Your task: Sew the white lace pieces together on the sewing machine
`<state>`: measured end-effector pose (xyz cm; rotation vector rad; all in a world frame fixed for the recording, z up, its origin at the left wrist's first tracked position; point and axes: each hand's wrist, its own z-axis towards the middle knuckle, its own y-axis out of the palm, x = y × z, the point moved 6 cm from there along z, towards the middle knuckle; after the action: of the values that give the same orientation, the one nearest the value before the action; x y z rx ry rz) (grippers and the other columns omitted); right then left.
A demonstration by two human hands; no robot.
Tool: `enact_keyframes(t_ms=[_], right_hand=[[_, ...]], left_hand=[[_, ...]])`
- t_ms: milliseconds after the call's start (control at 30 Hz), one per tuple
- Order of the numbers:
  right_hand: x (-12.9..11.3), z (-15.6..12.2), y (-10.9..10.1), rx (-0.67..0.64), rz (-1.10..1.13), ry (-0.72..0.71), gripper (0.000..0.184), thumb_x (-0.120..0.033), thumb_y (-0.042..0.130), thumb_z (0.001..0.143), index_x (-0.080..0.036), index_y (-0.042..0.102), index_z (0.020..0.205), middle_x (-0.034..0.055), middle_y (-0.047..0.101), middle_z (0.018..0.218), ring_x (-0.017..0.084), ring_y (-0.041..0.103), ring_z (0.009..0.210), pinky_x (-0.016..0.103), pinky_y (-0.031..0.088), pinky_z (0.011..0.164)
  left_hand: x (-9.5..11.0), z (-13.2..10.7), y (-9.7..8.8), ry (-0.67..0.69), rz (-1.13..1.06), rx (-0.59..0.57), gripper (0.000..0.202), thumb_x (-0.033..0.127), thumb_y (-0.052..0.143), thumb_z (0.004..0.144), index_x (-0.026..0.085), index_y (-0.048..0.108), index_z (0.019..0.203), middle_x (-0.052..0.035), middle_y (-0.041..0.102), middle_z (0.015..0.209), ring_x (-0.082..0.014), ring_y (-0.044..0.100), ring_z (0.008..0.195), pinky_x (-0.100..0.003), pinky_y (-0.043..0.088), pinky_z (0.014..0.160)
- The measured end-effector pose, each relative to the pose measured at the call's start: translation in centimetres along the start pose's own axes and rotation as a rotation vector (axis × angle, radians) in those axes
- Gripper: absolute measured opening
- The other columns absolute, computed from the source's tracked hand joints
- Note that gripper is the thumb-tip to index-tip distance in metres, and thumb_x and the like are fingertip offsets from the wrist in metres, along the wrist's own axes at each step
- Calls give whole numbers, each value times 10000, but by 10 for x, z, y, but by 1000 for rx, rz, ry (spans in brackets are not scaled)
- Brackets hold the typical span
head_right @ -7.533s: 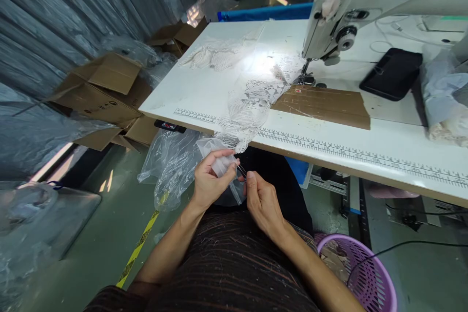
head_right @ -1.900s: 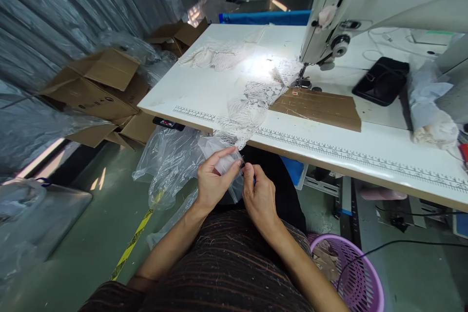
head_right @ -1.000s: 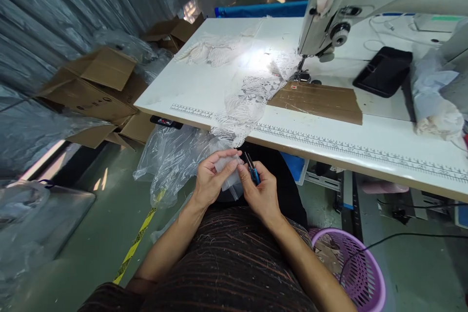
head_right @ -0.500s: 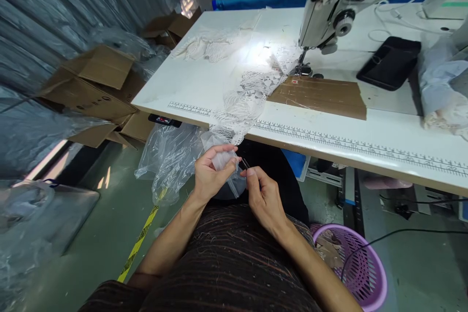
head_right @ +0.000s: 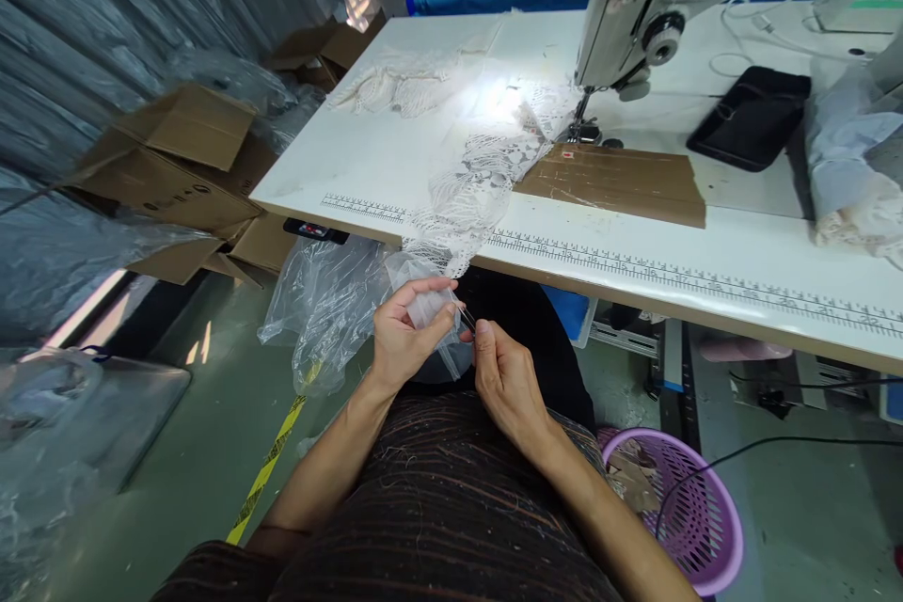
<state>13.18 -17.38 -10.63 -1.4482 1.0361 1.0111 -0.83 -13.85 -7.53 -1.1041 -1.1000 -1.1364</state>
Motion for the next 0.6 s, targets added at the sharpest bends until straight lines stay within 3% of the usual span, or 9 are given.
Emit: enact_keyframes(t_ms=[600], right_hand=[[-5,-4,1,-7,49,0,510,-532,324,986,-166,659,869,-25,460,567,126,415,524,254,345,494]], left_hand=[[4,-2,1,7,11,-13,246,219,687,805,167,671,1045,-73,734,1008,-176,736,805,-224,609,678]])
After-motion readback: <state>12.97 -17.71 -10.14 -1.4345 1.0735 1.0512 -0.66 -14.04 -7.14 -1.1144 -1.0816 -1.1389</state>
